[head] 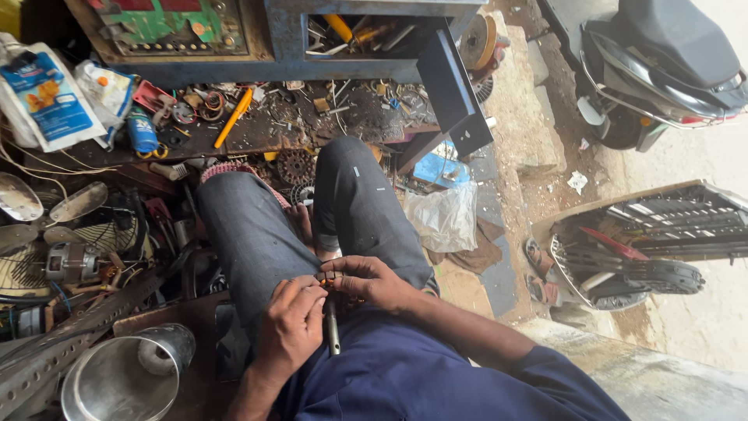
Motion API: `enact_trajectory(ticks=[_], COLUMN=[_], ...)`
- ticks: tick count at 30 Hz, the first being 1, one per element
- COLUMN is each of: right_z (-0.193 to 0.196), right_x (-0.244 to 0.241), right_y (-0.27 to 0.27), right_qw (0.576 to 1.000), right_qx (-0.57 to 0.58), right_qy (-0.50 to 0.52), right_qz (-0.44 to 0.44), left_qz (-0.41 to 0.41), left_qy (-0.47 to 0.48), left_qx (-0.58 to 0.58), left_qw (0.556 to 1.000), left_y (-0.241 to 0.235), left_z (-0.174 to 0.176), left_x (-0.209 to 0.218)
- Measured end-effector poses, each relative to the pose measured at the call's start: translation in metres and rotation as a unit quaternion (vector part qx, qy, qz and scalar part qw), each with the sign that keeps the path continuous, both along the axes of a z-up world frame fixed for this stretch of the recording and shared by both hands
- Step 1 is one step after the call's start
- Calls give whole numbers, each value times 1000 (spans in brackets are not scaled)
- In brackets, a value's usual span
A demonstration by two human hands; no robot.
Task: The person sits on the floor and assembles a cylindrical electrical component by inserting small white rectangular pieces into slots on a copper-wound rotor. The person repeatedly picks up pieces from the workbench and places them into the rotor, adjusting their position with both hands.
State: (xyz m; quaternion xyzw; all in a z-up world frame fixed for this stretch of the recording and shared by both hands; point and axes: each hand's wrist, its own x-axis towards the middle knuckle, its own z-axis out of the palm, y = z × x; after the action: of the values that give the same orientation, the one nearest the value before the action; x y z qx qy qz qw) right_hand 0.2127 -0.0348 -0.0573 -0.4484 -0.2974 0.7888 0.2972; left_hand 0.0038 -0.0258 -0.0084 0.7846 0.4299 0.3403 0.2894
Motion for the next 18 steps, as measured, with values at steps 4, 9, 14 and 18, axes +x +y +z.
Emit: enact_trajectory(ticks=[4, 9, 14, 18], right_z=[-4, -5, -5, -7], right_x=[-3, -7, -6, -8], right_y=[4, 6, 5, 5], right_qw=[1000, 1000, 1000, 1000], right_qx=[12, -2, -11, -8], right_qy=[23, -1, -4, 2], right_qz=[-9, -7, -10, -15], left_qz=[3, 155, 145, 137], left_qy=[-118, -306, -278, -168], left_qx=[-84, -286, -341, -300], left_qw=[990, 895, 886, 929], left_y=[3, 10, 19, 23], left_z=[-12, -47, -68, -56], left_x=[-18, -42, -49, -37])
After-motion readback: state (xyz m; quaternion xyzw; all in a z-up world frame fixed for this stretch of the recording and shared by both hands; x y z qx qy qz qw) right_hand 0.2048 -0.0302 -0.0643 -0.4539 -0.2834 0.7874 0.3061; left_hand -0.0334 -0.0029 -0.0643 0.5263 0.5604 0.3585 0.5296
